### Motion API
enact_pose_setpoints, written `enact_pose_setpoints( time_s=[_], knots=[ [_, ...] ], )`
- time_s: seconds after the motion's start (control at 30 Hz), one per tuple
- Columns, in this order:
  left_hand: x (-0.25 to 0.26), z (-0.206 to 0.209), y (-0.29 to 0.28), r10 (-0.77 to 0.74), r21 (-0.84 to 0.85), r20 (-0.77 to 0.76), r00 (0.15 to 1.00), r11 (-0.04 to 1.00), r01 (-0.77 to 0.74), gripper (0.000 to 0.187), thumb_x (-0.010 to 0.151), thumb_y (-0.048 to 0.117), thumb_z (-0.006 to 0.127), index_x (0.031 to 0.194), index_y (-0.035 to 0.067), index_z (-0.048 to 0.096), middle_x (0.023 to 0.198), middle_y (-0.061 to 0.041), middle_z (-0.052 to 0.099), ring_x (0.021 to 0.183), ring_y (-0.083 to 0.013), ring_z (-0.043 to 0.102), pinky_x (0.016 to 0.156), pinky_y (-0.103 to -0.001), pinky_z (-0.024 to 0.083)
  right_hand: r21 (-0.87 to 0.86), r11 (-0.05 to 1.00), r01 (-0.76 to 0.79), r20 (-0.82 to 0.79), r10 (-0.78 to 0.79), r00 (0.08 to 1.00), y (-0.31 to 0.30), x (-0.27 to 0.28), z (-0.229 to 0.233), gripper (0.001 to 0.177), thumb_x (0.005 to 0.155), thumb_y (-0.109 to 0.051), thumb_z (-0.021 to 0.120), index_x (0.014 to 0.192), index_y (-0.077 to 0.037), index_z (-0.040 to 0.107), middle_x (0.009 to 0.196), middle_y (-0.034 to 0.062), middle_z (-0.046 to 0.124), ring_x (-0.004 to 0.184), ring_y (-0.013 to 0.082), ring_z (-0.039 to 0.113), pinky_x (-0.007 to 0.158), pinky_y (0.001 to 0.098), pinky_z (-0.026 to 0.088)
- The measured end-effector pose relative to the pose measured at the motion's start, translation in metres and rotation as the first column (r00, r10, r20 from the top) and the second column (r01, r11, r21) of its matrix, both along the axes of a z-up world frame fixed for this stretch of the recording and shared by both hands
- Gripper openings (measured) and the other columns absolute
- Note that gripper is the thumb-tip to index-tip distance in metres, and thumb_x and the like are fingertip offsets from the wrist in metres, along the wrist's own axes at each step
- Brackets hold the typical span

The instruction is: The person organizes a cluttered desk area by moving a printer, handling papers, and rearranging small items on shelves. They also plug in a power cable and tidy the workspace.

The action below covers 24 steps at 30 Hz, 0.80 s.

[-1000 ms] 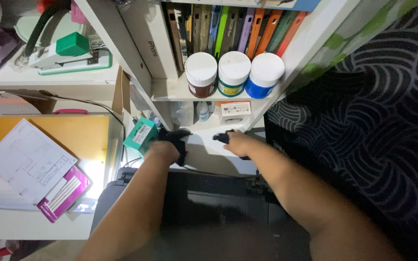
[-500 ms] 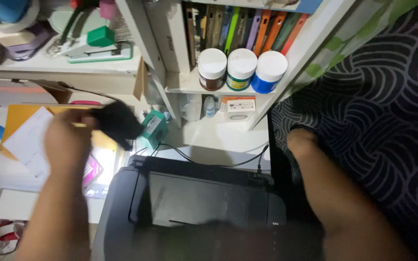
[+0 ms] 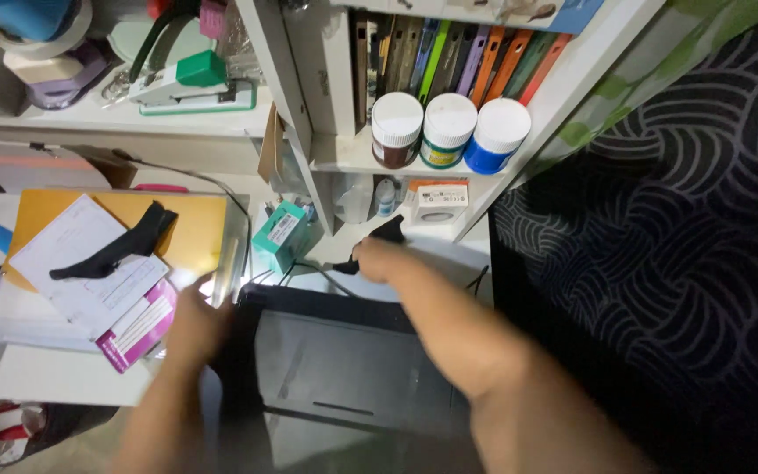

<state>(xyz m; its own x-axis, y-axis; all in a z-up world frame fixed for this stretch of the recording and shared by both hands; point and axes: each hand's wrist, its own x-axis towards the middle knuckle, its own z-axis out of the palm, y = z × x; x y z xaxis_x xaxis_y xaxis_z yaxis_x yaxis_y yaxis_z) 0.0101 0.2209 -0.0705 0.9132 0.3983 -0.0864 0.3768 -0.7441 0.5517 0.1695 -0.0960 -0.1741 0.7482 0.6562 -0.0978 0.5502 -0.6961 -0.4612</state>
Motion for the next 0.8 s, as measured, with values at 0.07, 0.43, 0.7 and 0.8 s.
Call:
enact_pose_setpoints(
  time_s=[0.07, 0.43, 0.7, 0.8],
  knots=[
    [-0.016, 0.023, -0.039, -0.029, -0.068, 0.033, 0.999, 0.997, 0.031, 0.050, 0.087, 0.029, 0.074, 0.132, 0.010, 0.065, 0.124, -0.022, 0.066, 0.113, -0.0365, 0.065, 0.096, -0.046, 0.051, -0.195, 0.980, 0.044, -0.129, -0.070, 0.989, 0.001, 0.011, -0.013, 0.028, 0.076, -0.006, 0.067, 0.102, -0.002, 0.076, 0.109, 0.0236, 0.070, 0.100, 0.0407, 0.069, 0.084, 0.0490, 0.055],
    [-0.044, 0.056, -0.096, -0.106, 0.334, 0.141, 0.984, 0.941, 0.053, 0.029, 0.090, 0.035, 0.064, 0.114, 0.020, 0.074, 0.126, -0.002, 0.066, 0.122, -0.0264, 0.058, 0.101, -0.050, 0.041, -0.686, 0.727, 0.005, -0.282, -0.272, 0.920, -0.188, 0.039, -0.044, 0.034, 0.088, -0.030, 0.071, 0.111, -0.005, 0.076, 0.116, 0.0199, 0.073, 0.106, 0.0354, 0.072, 0.093, 0.0447, 0.056],
    [-0.040, 0.053, -0.095, -0.090, 0.361, 0.066, 0.994, 0.931, 0.060, 0.032, 0.089, 0.038, 0.062, 0.113, 0.021, 0.074, 0.125, -0.003, 0.064, 0.121, -0.0274, 0.056, 0.101, -0.050, 0.040, -0.553, 0.612, 0.565, -0.038, -0.696, 0.717, -0.351, 0.018, -0.029, 0.042, 0.092, -0.035, 0.071, 0.121, -0.004, 0.073, 0.128, 0.0183, 0.071, 0.117, 0.0341, 0.068, 0.101, 0.0441, 0.053],
    [-0.043, 0.050, -0.094, -0.096, 0.360, 0.065, 0.993, 0.930, 0.066, 0.033, 0.091, 0.038, 0.061, 0.115, 0.021, 0.074, 0.125, -0.003, 0.064, 0.122, -0.0273, 0.056, 0.101, -0.049, 0.040, -0.456, 0.703, 0.545, -0.034, -0.626, 0.779, -0.367, 0.015, -0.008, 0.046, 0.094, -0.037, 0.071, 0.125, -0.004, 0.072, 0.133, 0.0178, 0.070, 0.121, 0.0337, 0.067, 0.104, 0.0439, 0.052]
  ],
)
